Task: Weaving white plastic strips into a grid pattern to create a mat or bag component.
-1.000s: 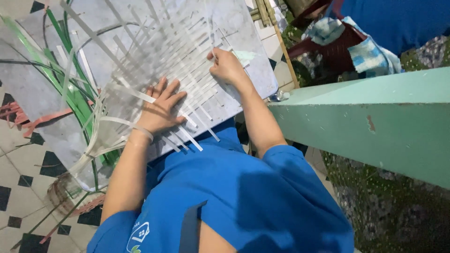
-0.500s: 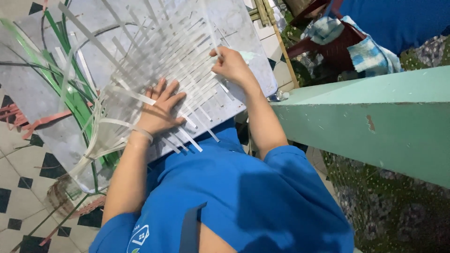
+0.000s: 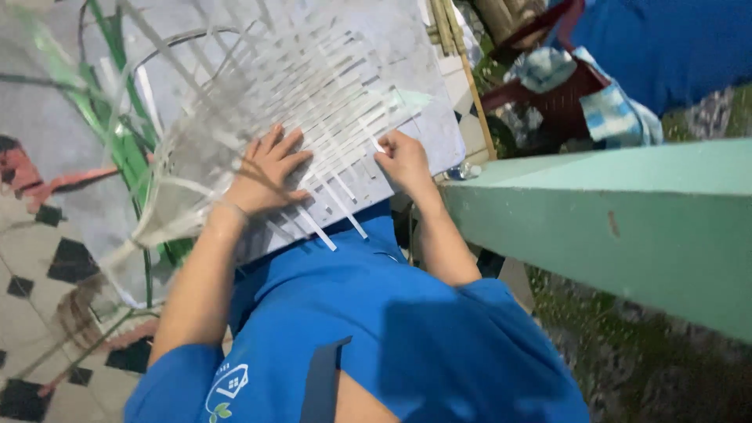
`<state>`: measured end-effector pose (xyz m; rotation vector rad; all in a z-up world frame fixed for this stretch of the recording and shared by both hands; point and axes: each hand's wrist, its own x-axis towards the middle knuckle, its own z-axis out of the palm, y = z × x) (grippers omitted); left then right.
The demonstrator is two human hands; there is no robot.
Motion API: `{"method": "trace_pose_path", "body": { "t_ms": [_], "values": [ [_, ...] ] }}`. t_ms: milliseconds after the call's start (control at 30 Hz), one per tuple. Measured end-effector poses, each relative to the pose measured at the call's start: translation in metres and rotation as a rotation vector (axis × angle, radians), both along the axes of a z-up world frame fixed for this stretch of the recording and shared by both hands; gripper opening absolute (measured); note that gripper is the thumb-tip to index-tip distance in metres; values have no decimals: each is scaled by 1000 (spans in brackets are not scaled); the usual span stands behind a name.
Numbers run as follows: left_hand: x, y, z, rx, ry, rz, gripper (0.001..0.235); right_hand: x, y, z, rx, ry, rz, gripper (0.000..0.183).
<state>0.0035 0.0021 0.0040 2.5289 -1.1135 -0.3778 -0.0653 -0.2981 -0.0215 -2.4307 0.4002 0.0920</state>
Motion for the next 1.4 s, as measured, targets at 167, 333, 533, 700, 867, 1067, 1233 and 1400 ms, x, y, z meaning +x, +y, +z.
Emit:
{"method": "trace_pose_path", "body": {
  "t_ms": [167,333,533,700,867,1067,1233,1400],
  "values": [
    [6,29,-3,36,-202,2,71,-1,-7,35,26,-14,15,20],
    [-9,76,28,189,-373,104,59,0,-21,25,9,-22,49,20],
    [-41,114,106,-24,-112,115,47,-6,-9,63,36,66,69,22],
    [-54,168,97,-249,-426,512,9,2,-5,90,44,-187,169,41],
    [-45,169,87,-34,-41,668,44,15,24,66,168,-185,220,41],
    [-48,168,88,46,61,683,47,12,59,48,122,-26,340,35],
    [-77,173,108,-174,-331,532,39,13,56,40,166,23,351,28],
    [-130,160,134,-71,-152,535,21,16,59,31,110,9,374,24]
  ]
}}
